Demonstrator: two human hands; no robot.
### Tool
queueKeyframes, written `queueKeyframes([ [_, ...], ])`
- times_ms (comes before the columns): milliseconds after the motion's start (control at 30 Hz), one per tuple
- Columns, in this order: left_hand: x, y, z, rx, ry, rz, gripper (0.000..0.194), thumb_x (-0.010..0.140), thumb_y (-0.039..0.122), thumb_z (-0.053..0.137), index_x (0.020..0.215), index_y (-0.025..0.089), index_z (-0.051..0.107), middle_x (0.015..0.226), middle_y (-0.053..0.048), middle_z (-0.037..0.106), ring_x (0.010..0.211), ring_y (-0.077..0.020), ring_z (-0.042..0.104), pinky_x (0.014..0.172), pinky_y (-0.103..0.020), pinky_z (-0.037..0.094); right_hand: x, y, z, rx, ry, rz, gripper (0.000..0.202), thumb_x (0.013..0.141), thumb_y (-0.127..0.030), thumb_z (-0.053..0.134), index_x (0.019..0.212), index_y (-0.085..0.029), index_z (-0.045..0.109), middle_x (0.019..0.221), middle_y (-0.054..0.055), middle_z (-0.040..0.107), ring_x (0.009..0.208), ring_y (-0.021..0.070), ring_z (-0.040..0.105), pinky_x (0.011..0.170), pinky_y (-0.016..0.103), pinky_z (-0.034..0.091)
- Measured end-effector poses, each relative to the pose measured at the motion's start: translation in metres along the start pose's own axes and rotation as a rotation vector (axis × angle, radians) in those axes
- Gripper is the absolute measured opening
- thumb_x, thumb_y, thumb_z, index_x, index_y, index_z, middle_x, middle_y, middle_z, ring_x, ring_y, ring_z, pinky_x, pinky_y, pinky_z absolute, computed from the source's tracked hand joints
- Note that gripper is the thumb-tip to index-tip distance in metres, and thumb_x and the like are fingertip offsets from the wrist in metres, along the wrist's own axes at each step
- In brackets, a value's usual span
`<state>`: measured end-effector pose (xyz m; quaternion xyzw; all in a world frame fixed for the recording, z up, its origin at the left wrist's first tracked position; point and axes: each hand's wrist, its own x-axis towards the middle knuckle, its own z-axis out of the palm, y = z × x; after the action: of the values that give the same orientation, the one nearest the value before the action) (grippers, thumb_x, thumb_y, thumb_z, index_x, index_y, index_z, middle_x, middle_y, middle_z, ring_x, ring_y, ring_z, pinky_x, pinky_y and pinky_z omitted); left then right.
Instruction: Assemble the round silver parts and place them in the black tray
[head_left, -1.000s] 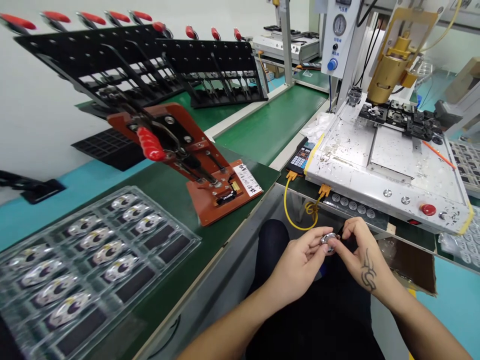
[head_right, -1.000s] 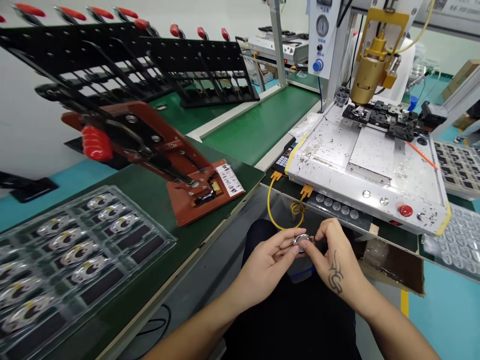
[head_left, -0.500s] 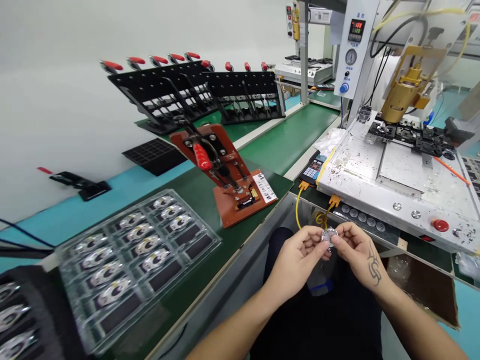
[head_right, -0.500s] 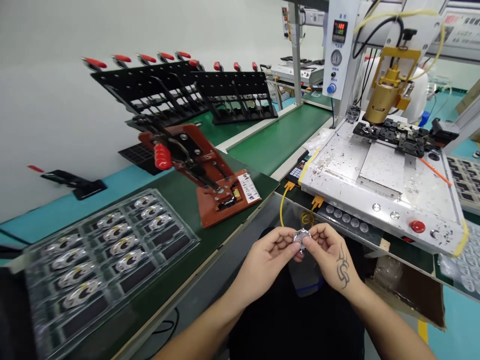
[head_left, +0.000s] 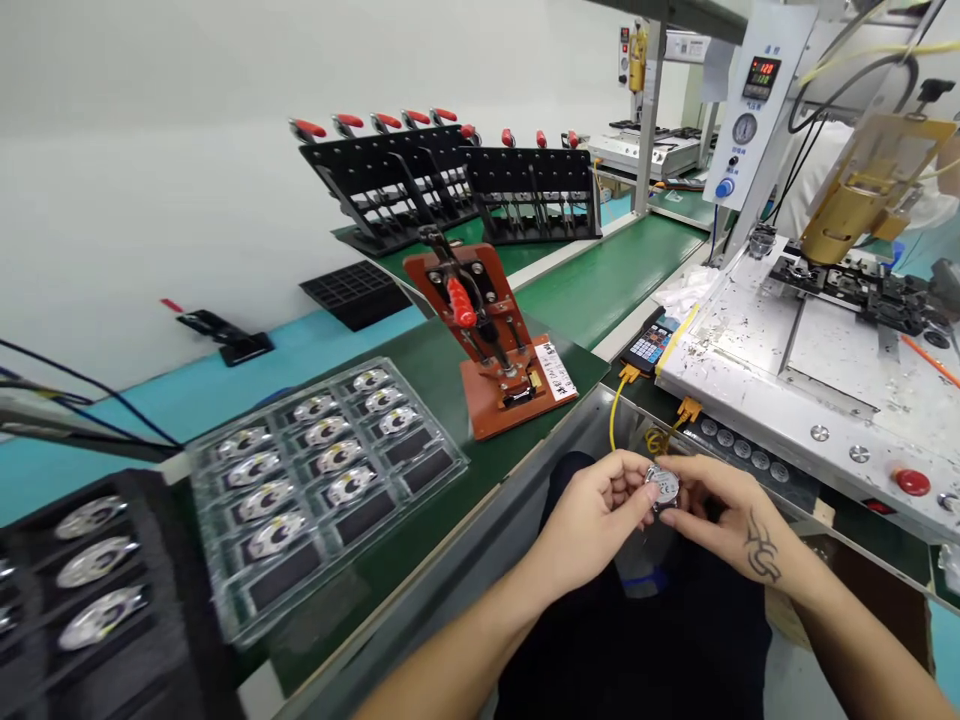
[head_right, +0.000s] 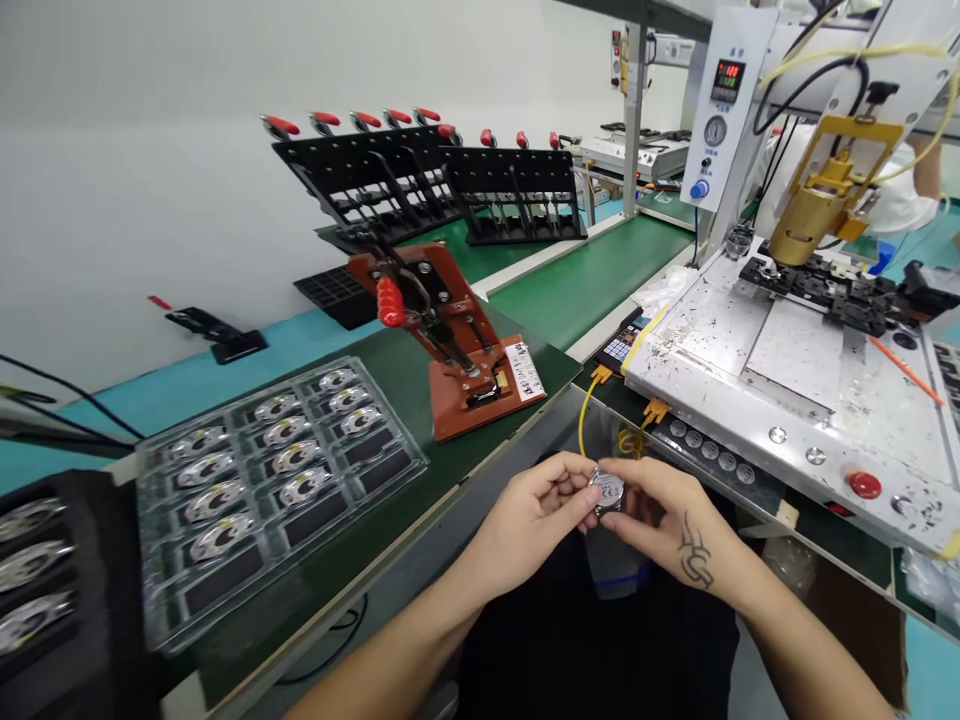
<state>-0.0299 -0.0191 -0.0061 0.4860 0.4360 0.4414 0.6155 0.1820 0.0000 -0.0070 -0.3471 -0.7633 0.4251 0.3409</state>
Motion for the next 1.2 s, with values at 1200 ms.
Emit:
queueKeyframes([
  [1200,0.028,0.111,-0.225,0.903,0.577,0.26,0.033,0.101,0.047,0.056,0.098,0.018,0.071,0.081,-0.006,0.073,0.072,-0.0217,0.07,0.068,-0.033,0.056,0.152,0.034,0.04,-0.079,-0.02,-0.21,0.036,0.095,-0.038,0.07,0.125,-0.019,0.067,0.085,0.002,0.064,0.07,0.0165,0.057,0.063,0.028,0.049],
])
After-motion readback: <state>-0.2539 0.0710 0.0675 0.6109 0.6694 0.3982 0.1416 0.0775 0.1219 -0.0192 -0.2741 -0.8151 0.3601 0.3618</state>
